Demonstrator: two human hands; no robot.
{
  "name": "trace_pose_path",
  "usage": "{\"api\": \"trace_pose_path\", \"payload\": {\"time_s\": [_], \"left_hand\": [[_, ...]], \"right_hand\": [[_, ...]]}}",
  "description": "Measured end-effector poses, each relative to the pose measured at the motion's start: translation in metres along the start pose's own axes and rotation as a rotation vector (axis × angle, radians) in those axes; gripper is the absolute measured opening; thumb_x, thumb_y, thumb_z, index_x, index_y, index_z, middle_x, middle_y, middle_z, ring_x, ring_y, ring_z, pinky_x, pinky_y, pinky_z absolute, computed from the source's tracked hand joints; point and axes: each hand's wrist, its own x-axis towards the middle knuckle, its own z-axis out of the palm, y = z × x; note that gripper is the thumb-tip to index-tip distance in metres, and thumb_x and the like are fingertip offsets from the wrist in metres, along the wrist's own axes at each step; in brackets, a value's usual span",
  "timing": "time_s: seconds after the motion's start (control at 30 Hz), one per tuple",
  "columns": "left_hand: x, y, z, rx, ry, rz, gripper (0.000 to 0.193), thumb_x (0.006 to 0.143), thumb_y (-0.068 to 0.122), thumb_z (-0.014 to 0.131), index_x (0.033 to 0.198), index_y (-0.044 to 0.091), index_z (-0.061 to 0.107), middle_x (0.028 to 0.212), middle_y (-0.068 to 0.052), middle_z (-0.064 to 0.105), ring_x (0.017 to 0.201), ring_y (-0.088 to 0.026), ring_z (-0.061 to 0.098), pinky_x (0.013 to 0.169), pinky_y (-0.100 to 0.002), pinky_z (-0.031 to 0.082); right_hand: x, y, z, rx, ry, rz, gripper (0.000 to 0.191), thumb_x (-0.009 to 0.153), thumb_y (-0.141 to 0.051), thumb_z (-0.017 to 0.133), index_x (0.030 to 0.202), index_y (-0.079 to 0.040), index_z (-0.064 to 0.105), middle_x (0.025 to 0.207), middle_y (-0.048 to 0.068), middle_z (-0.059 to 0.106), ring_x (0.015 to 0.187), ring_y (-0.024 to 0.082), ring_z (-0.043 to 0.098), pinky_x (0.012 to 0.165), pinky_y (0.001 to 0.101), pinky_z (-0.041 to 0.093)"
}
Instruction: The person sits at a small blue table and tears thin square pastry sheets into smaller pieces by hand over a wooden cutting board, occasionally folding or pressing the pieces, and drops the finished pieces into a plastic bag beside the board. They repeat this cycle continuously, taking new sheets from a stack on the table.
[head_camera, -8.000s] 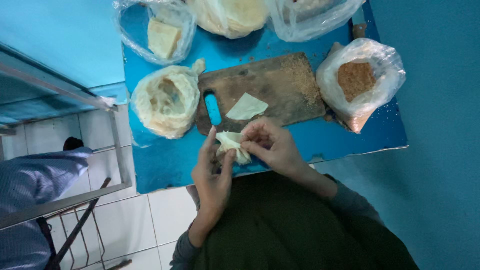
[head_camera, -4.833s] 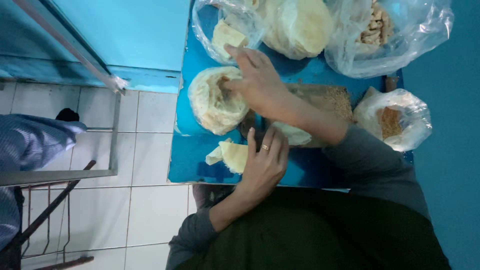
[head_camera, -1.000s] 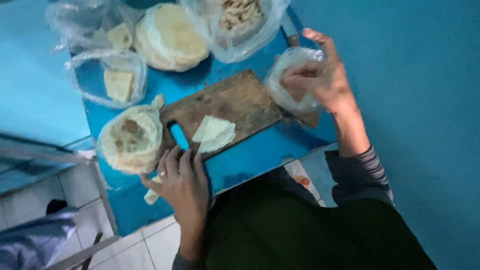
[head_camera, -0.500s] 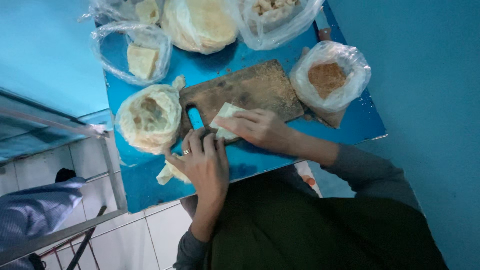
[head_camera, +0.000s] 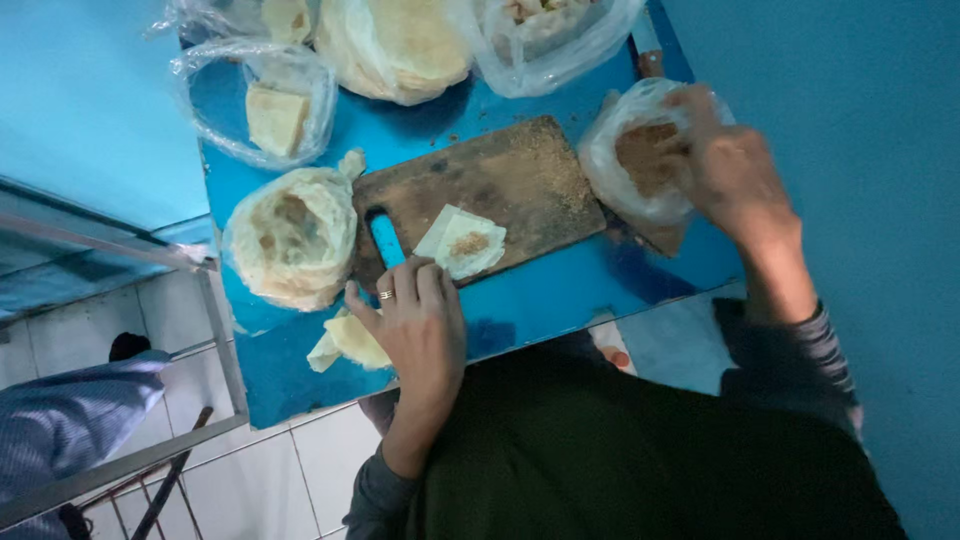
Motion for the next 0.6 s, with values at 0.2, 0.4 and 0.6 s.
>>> {"api": "trace_pose_path", "payload": {"time_s": [0.2, 0.4, 0.6], "left_hand": [[-0.003, 0.001, -0.003, -0.135, 0.025, -0.030, 0.021, 0.097, 0.013, 0.069, 0.116, 0.005, 0.067, 0.104, -0.009, 0.068, 0.104, -0.027, 0.063, 0.114, -0.058, 0.031], [-0.008, -0.007, 0.002, -0.291, -0.018, -0.017, 0.023, 0.097, 0.001, 0.063, 0.120, 0.005, 0.066, 0.109, -0.010, 0.071, 0.111, -0.027, 0.065, 0.119, -0.060, 0.028], [-0.008, -0.011, 0.017, -0.291, 0.082, -0.040, 0.023, 0.097, 0.002, 0.066, 0.119, 0.005, 0.064, 0.111, -0.009, 0.071, 0.108, -0.027, 0.064, 0.117, -0.060, 0.030]], "right_hand": [[0.010, 0.004, 0.012, 0.136, -0.098, -0.169, 0.058, 0.090, -0.006, 0.075, 0.139, -0.004, 0.045, 0.093, 0.018, 0.075, 0.087, 0.035, 0.075, 0.069, 0.0411, 0.057], [-0.001, -0.017, 0.008, 0.372, 0.215, -0.079, 0.049, 0.106, -0.014, 0.076, 0.142, -0.007, 0.043, 0.110, 0.012, 0.075, 0.105, 0.025, 0.077, 0.086, 0.0366, 0.065], [0.000, -0.123, 0.065, 0.689, -0.040, -0.296, 0.035, 0.092, -0.013, 0.076, 0.123, -0.008, 0.060, 0.106, 0.011, 0.075, 0.094, 0.022, 0.077, 0.079, 0.0358, 0.060]]}}
